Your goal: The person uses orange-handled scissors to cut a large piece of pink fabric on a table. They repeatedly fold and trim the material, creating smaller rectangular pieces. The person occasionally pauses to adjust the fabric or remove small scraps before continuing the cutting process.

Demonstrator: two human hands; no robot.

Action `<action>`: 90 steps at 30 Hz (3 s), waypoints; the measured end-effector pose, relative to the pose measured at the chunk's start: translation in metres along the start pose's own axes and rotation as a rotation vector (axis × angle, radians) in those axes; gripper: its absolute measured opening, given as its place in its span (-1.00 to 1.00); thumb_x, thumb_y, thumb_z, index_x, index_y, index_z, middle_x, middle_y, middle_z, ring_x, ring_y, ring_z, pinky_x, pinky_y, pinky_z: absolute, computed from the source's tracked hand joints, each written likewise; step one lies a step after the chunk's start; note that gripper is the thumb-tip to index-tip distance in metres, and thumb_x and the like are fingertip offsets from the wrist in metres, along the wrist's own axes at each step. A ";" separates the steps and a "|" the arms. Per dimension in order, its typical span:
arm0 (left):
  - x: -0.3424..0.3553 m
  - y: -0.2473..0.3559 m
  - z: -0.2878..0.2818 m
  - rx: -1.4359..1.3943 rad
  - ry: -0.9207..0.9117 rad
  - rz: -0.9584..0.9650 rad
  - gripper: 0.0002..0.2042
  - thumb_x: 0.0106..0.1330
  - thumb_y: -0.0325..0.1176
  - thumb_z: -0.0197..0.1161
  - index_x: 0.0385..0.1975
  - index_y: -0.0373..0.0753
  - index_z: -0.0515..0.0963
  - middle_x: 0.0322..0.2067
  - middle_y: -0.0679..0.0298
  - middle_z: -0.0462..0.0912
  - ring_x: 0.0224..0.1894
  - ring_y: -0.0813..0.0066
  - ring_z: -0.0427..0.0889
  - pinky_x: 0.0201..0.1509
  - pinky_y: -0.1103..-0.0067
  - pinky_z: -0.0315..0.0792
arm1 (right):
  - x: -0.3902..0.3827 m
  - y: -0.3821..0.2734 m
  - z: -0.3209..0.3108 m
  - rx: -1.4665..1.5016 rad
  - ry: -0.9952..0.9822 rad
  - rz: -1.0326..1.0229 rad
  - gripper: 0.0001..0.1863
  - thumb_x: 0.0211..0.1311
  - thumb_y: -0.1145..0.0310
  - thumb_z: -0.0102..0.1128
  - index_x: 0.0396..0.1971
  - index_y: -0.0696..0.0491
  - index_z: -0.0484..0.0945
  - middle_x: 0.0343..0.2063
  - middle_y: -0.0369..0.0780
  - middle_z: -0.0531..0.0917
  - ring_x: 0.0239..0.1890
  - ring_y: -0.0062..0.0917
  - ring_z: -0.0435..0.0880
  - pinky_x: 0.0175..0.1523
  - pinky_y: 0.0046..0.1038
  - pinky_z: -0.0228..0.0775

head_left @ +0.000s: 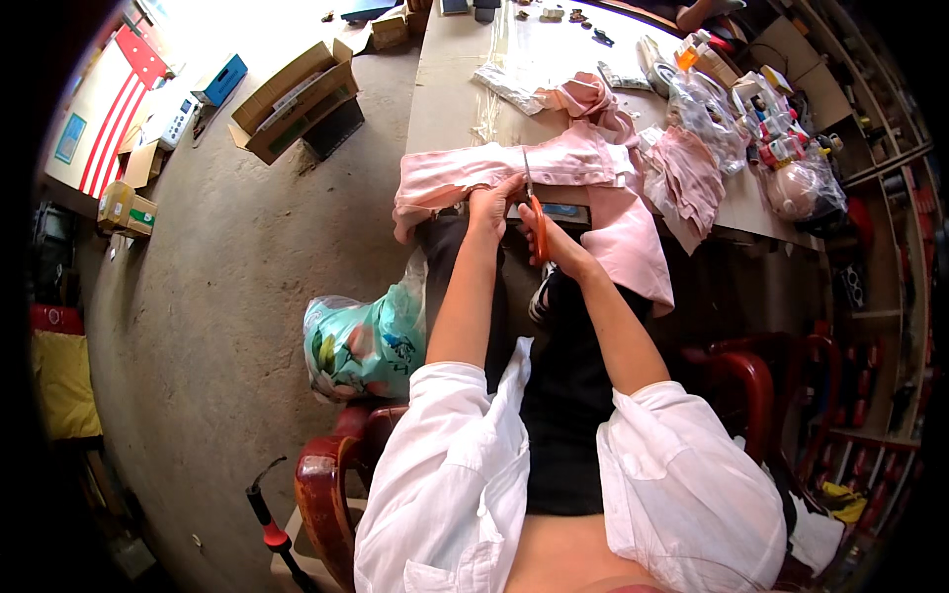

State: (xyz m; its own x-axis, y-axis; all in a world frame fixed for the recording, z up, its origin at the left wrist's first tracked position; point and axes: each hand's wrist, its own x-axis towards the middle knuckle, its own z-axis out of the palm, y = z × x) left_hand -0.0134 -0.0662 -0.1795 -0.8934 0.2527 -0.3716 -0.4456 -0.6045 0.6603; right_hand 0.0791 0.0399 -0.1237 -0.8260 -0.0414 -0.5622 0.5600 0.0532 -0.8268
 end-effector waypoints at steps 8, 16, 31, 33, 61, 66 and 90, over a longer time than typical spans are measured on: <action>0.004 -0.002 -0.003 -0.158 -0.007 -0.069 -0.91 0.14 -0.49 0.30 -0.38 -0.32 0.57 -0.41 0.27 0.63 -0.38 0.51 0.61 -0.30 0.66 0.53 | -0.006 0.016 -0.002 0.044 -0.049 -0.028 -0.40 0.12 -0.30 0.03 -0.17 -0.04 0.34 -0.50 -0.40 0.28 -0.50 -0.72 0.31 -0.43 -0.64 0.25; -0.003 0.001 -0.006 -0.033 -0.055 -0.053 -0.90 0.14 -0.48 0.31 -0.37 -0.30 0.56 -0.44 0.29 0.62 -0.42 0.52 0.60 -0.34 0.65 0.52 | -0.006 0.003 0.009 -0.063 0.030 -0.176 -0.41 0.10 -0.33 0.03 -0.41 -0.02 0.33 -0.61 -0.42 0.23 -0.64 -0.72 0.22 -0.58 -0.65 0.16; 0.001 -0.007 -0.009 -0.220 -0.059 -0.098 -0.98 0.17 -0.49 0.18 -0.47 -0.24 0.53 -0.49 0.33 0.60 -0.42 0.53 0.54 -0.26 0.63 0.41 | -0.003 0.018 0.014 -0.500 0.283 -0.335 -0.30 0.25 -0.24 -0.13 -0.73 0.16 0.32 -0.78 -0.20 0.39 -0.70 -0.48 0.41 -0.54 -0.40 0.23; 0.002 -0.008 -0.009 -0.275 -0.095 -0.106 -0.94 0.16 -0.49 0.14 -0.52 -0.23 0.51 -0.51 0.33 0.59 -0.44 0.53 0.52 -0.27 0.63 0.37 | -0.003 0.022 0.012 -0.524 0.293 -0.362 -0.30 0.27 -0.21 -0.12 -0.72 0.19 0.33 -0.77 -0.16 0.39 -0.67 -0.44 0.41 -0.50 -0.36 0.23; 0.005 -0.010 -0.017 -0.384 -0.184 -0.108 -0.93 0.13 -0.49 0.07 -0.52 -0.26 0.50 -0.49 0.31 0.58 -0.41 0.49 0.53 -0.28 0.60 0.40 | 0.015 0.011 0.015 -0.328 0.181 -0.294 -0.33 0.08 -0.39 -0.03 -0.76 -0.02 0.26 -0.79 -0.37 0.30 -0.79 -0.65 0.32 -0.67 -0.56 0.15; -0.006 -0.006 -0.002 -0.417 -0.136 -0.011 -0.92 0.18 -0.49 0.09 -0.54 -0.19 0.47 -0.55 0.43 0.50 -0.52 0.62 0.45 -0.40 0.69 0.33 | 0.014 0.016 0.018 -0.393 0.267 -0.386 -0.36 0.13 -0.32 -0.02 -0.72 0.01 0.33 -0.79 -0.38 0.32 -0.80 -0.65 0.32 -0.66 -0.57 0.18; -0.013 0.003 0.001 -0.239 -0.069 0.075 -0.81 0.29 -0.36 0.10 -0.19 -0.32 0.49 -0.30 0.27 0.60 -0.34 0.49 0.61 -0.34 0.61 0.59 | -0.013 -0.054 -0.018 0.046 -0.239 0.044 -0.23 0.07 -0.40 -0.08 -0.19 0.12 0.40 -0.47 -0.31 0.48 -0.55 -0.67 0.52 -0.31 -0.45 0.53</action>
State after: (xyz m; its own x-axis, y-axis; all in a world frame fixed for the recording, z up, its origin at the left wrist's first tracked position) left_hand -0.0034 -0.0711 -0.1721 -0.9291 0.2463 -0.2760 -0.3586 -0.7831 0.5081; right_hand 0.0584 0.0551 -0.0709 -0.7655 -0.2749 -0.5818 0.6016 0.0152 -0.7986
